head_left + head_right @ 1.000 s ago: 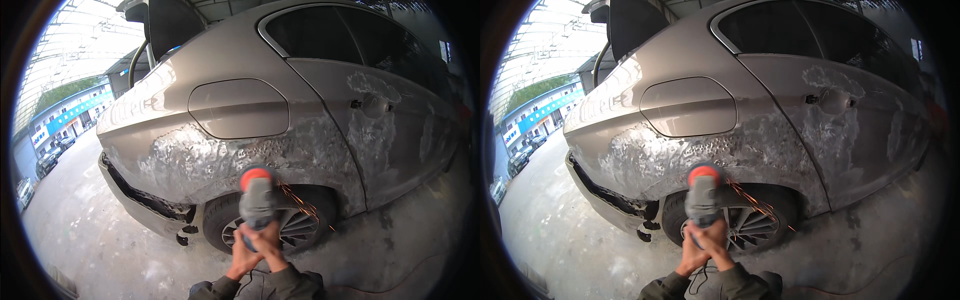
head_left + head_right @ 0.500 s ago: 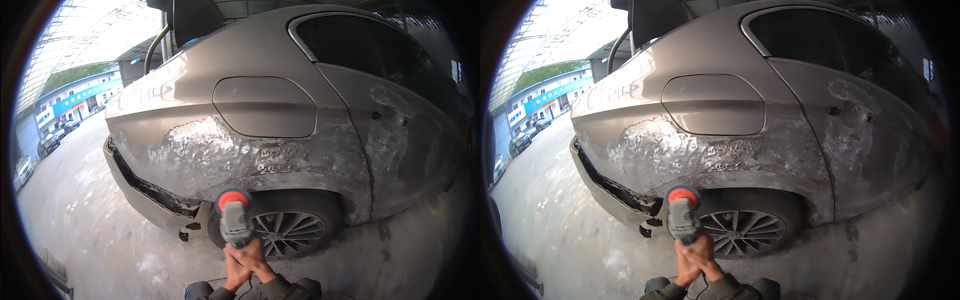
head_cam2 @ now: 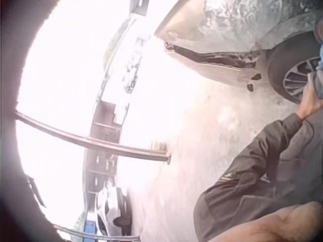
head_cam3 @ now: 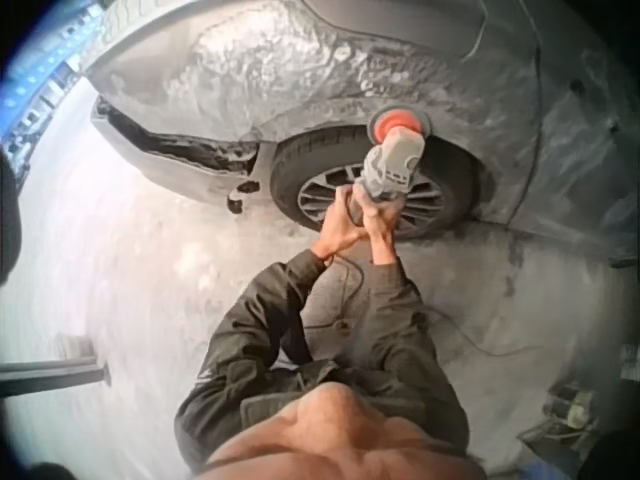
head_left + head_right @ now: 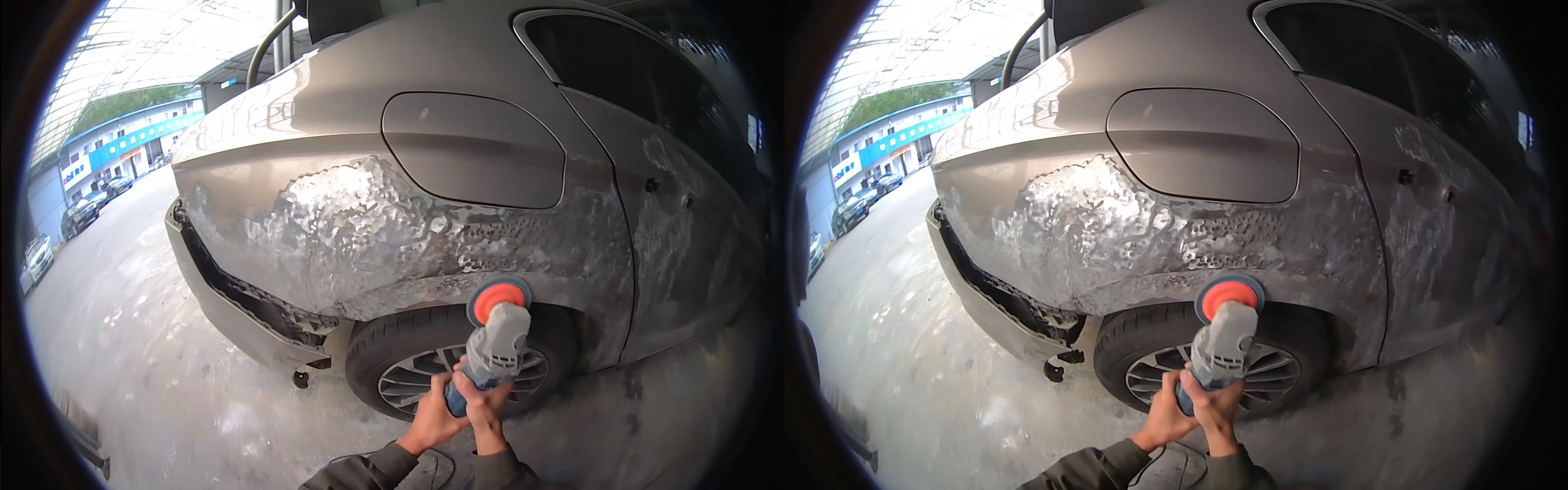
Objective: The person uses an angle grinder to remove paint and smooth the rear quarter panel of a silver car. The operator moves the tool across the damaged area, generating sparks as the surface is stripped down to bare metal.
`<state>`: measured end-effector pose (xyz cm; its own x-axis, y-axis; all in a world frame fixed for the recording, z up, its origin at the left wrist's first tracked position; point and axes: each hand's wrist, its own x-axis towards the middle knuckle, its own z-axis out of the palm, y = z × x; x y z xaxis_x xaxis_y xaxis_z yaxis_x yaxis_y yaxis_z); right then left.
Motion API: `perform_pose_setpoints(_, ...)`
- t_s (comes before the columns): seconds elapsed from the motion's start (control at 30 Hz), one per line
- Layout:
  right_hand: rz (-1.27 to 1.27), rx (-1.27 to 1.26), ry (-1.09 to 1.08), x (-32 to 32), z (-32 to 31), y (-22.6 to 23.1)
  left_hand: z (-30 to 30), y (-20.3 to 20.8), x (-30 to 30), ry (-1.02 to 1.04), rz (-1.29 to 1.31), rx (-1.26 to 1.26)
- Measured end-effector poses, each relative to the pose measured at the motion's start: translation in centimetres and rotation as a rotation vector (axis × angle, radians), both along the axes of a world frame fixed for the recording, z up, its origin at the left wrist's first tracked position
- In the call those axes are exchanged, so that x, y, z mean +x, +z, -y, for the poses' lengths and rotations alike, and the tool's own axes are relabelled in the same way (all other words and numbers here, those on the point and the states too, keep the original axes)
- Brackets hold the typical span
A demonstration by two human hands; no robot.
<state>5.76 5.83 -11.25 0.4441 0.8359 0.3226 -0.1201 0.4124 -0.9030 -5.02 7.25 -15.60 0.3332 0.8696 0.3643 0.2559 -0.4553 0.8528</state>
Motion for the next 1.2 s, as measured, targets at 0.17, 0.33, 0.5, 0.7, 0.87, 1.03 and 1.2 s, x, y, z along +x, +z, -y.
perform_pose_setpoints(0.17, 0.219, 0.043, 0.104, -6.8, -2.5, 0.3, -2.6, -7.4, -4.8, 0.194, 0.17, 0.095)
perform_pose_setpoints(0.33, 0.31, 0.026, 0.142, -7.6, -2.9, 0.2, -2.7, -7.7, -5.1, 0.174, 0.242, 0.087)
perform_pose_setpoints(0.5, -0.061, 0.108, -0.004, -2.7, -2.2, -0.1, -2.3, 1.3, -2.4, -0.062, 0.008, 0.029)
perform_pose_setpoints(0.7, 0.187, 0.114, 0.079, -6.3, -4.0, -1.8, -2.3, -3.2, -4.7, 0.174, 0.18, 0.011)
perform_pose_setpoints(0.87, 0.26, -0.026, 0.103, -6.3, -3.2, -3.6, -1.4, -6.2, -4.2, 0.161, 0.299, 0.043)
perform_pose_setpoints(1.03, 0.318, 0.065, -0.084, -6.0, -3.7, -2.9, -2.0, -4.6, -3.2, 0.06, 0.377, -0.05)
perform_pose_setpoints(1.2, 0.547, -0.013, -0.043, -8.1, -4.3, -3.3, -2.4, -7.0, -3.7, 0.196, 0.426, -0.127)
